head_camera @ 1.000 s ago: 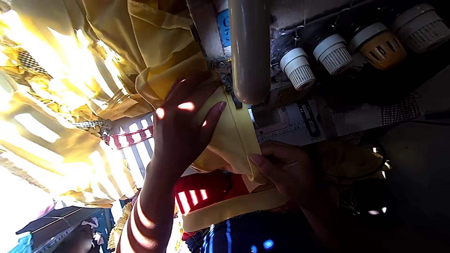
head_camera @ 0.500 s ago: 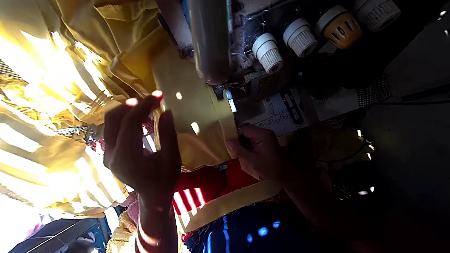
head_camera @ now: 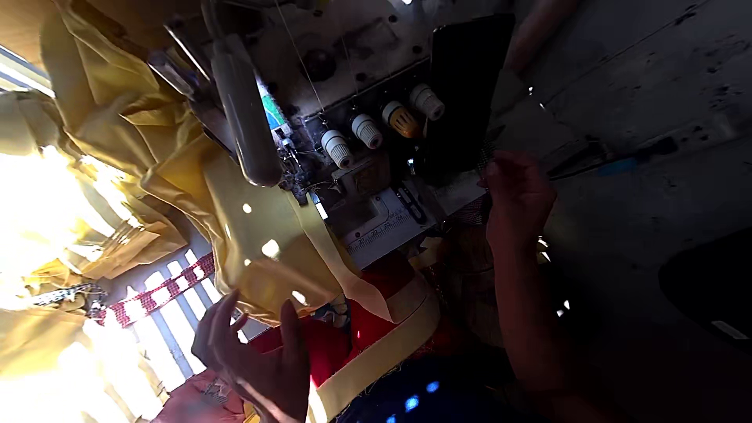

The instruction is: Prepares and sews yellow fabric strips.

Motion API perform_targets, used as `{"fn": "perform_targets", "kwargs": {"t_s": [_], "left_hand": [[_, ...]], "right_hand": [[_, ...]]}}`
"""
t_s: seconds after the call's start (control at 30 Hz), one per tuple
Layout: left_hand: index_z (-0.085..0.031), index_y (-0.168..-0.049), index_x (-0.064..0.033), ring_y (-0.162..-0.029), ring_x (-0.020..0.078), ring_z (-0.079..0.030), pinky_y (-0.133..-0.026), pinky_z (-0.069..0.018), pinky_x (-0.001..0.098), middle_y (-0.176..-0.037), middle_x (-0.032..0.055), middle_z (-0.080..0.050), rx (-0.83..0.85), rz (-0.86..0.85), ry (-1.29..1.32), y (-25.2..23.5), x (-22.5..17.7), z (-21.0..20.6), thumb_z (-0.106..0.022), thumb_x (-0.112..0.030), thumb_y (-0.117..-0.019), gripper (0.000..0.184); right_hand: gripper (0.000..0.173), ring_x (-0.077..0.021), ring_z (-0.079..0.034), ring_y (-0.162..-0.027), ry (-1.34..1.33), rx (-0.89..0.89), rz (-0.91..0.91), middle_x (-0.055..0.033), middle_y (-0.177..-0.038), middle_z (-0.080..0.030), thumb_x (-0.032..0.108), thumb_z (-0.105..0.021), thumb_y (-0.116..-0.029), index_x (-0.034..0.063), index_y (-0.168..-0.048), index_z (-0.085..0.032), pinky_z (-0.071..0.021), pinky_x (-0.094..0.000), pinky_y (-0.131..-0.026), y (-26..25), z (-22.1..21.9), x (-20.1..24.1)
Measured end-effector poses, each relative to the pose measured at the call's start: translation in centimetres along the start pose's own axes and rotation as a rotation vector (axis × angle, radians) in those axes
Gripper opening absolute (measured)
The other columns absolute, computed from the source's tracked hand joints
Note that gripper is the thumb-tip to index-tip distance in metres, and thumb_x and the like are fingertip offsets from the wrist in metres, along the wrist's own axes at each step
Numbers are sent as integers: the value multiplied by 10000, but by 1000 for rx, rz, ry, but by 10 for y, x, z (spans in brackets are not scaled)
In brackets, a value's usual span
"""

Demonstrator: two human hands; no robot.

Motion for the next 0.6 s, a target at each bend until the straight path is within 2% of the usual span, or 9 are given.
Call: {"fn": "perform_targets", "kwargs": {"t_s": [0.07, 0.1, 0.13, 0.17, 0.23, 0.33, 0.47, 0.53, 0.6], "left_hand": [[-328, -1492, 117, -1379, 343, -444, -1054, -460, 437, -1514, 359, -370, -5, 91, 7, -6, 18, 5, -685, -328, -947, 789], [-365, -1488, 116, -1262, 250, -562, -996, -512, 377, -1423, 305, -507, 15, 148, 23, -6, 26, 6, -700, -298, -936, 768], [-456, -1431, 103, -1016, 108, -672, -846, -578, 275, -1198, 185, -666, 32, 206, 77, -5, 33, 9, -722, -242, -919, 673], [-504, -1369, 91, -836, 19, -688, -735, -596, 209, -1013, 68, -708, 69, 267, 188, -5, 39, 13, -717, -165, -912, 566], [-462, -1374, 53, -788, -16, -689, -729, -606, 184, -954, -44, -704, 143, 318, 381, -4, 45, 27, -676, -63, -927, 508], [-455, -1405, 62, -810, -15, -685, -741, -595, 176, -971, -40, -711, 112, 275, 369, -6, 50, 37, -683, -98, -909, 569], [-438, -1420, 139, -999, 72, -615, -832, -528, 211, -1177, 179, -628, 0, 223, 120, -11, 36, 42, -613, -226, -985, 594], [-541, -1279, 138, -889, 5, -597, -775, -508, 163, -1023, 101, -630, -22, 128, 91, -9, 21, 39, -563, -158, -1017, 396], [-664, -1106, 61, -781, -34, -652, -712, -570, 157, -897, -11, -690, 68, 71, 183, -5, 3, 33, -552, -122, -1040, 224]], "right_hand": [[332, -158, -676, -1086, 4, 37, -58, -78, -1273, -650, 203, -557, -1055, 50, -1348, -586, -589, -356, -929, -15, 0, -9], [332, -159, -685, -1073, -22, 55, -73, -81, -1268, -664, 214, -542, -1064, 51, -1348, -594, -590, -356, -924, -19, -2, -11], [319, -159, -699, -1027, -46, 67, -74, -82, -1224, -681, 218, -537, -1069, 46, -1329, -607, -601, -359, -904, -22, -4, -12], [301, -153, -708, -957, -58, 67, -67, -78, -1165, -695, 217, -547, -1065, 46, -1302, -619, -612, -354, -857, -24, -7, -14], [262, -136, -712, -880, -55, 56, -67, -61, -1080, -704, 189, -613, -1031, 54, -1255, -634, -622, -338, -800, -27, -9, -14], [241, -110, -699, -812, -10, 33, -91, -32, -1014, -703, 179, -672, -998, 82, -1216, -645, -613, -292, -736, -29, -10, -13], [244, -105, -694, -858, -77, 29, -88, -27, -1054, -699, 172, -596, -1036, 70, -1253, -642, -610, -301, -768, -30, -9, -15], [268, -126, -703, -923, -124, 22, -92, -47, -1113, -695, 171, -544, -1054, 57, -1280, -633, -611, -325, -823, -30, -7, -15], [282, -130, -704, -949, -139, 10, -101, -54, -1137, -692, 188, -534, -1061, 58, -1294, -627, -607, -325, -847, -31, -7, -14]]}}
Point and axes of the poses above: each hand's wrist, its own y-axis away from the middle knuckle, its own z-axis out of the back of the hand, x = y × z, the point moved 1 cm from there along -y, towards the middle knuckle
